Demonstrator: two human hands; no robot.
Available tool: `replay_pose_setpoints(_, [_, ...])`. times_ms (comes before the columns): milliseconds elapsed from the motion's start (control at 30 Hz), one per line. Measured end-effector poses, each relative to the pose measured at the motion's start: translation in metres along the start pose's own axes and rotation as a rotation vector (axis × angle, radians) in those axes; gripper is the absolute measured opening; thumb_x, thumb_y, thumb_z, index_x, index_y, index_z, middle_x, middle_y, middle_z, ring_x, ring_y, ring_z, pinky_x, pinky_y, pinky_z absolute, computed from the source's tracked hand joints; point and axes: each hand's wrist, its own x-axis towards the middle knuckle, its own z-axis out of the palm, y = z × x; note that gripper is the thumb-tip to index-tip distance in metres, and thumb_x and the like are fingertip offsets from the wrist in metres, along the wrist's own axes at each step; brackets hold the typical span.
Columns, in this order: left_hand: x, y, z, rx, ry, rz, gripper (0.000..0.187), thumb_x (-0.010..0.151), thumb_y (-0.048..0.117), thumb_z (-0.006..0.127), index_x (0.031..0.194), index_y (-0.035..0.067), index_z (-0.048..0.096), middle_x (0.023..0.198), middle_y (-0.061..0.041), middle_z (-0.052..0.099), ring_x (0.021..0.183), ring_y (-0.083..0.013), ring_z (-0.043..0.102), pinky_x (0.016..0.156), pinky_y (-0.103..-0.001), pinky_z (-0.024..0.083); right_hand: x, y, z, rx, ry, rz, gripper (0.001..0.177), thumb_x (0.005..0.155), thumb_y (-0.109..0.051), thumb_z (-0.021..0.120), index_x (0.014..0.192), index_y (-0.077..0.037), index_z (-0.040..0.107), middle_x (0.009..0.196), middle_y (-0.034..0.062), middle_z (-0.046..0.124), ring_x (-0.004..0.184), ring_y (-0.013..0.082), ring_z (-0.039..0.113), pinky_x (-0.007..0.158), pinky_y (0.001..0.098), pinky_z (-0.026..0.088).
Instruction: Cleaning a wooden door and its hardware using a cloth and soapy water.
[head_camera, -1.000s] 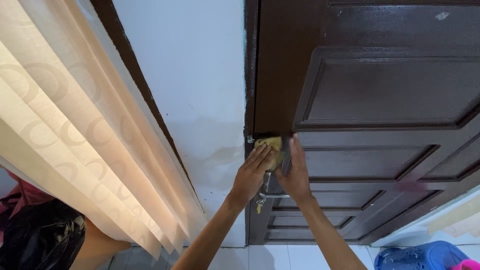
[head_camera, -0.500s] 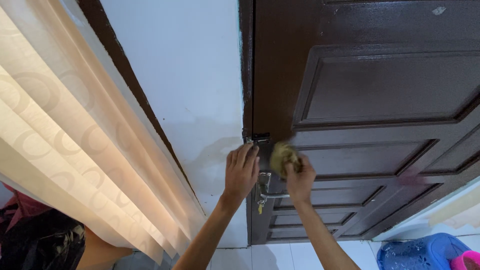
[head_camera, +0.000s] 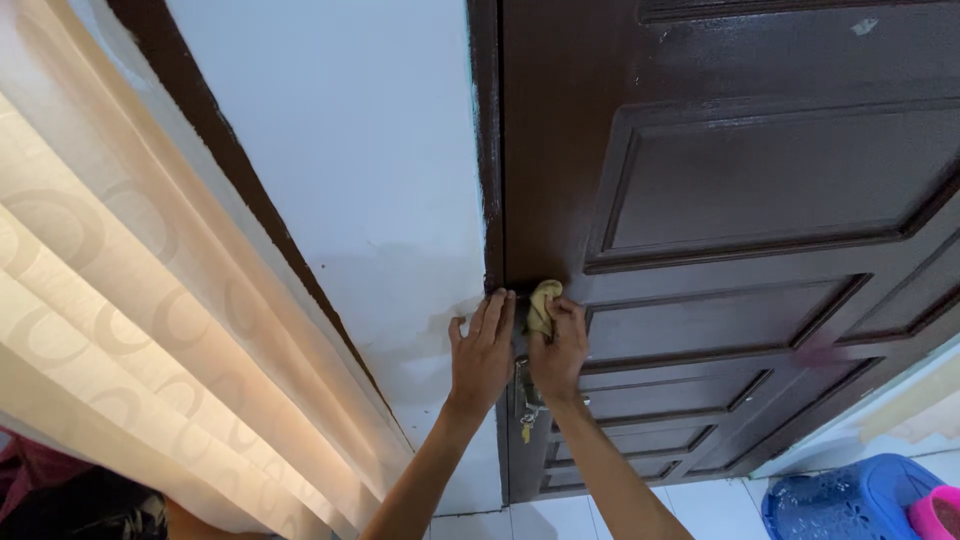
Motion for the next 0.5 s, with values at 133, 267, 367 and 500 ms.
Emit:
replay_pose_setpoints(133, [0.001,-0.005,0.008,-0.038,-0.050,0.023,0.069,0.085,0.005,0.066,0.152,0.005,0.050,0.140,-0.011,0.048,0.133,-0.0254,0.050,0.099,-0.051,0.038,-0.002,-0.007,0.002,0.041,0.062,0.006,0.035,0.082,0.013,0.067,0.116,0.005,0.062,0.120,0.0194,0.059,0.110,0.0361,0.063,0.092,0.0397,0.055])
replay_pose_setpoints(267, [0.003,-0.007,0.005,-0.108,0.044,0.053,0.057,0.092,0.006,0.063,0.148,0.004,0.054,0.138,-0.010,0.053,0.132,-0.0257,0.052,0.099,-0.047,0.039,-0.013,-0.011,0.009,0.106,0.113,0.049,0.028,0.087,0.013,0.066,0.114,0.004,0.061,0.115,0.0174,0.061,0.103,0.0329,0.066,0.087,0.0363,0.056])
replay_pose_setpoints(367, [0.003,-0.008,0.010,-0.088,0.054,0.034,0.057,0.091,0.009,0.064,0.148,0.005,0.055,0.137,-0.009,0.053,0.130,-0.0250,0.052,0.100,-0.047,0.039,-0.017,-0.013,0.020,0.124,0.132,0.068,0.027,0.088,0.013,0.065,0.114,0.003,0.063,0.115,0.0166,0.063,0.101,0.0317,0.067,0.084,0.0353,0.056])
replay_pose_setpoints(500, [0.000,-0.006,0.009,-0.128,0.061,0.017,0.061,0.089,0.012,0.065,0.149,0.005,0.053,0.139,-0.009,0.053,0.131,-0.0253,0.051,0.101,-0.048,0.037,-0.020,-0.018,0.018,0.076,0.102,0.016,0.034,0.085,0.014,0.065,0.117,0.003,0.067,0.116,0.0174,0.064,0.105,0.0337,0.068,0.089,0.0361,0.057])
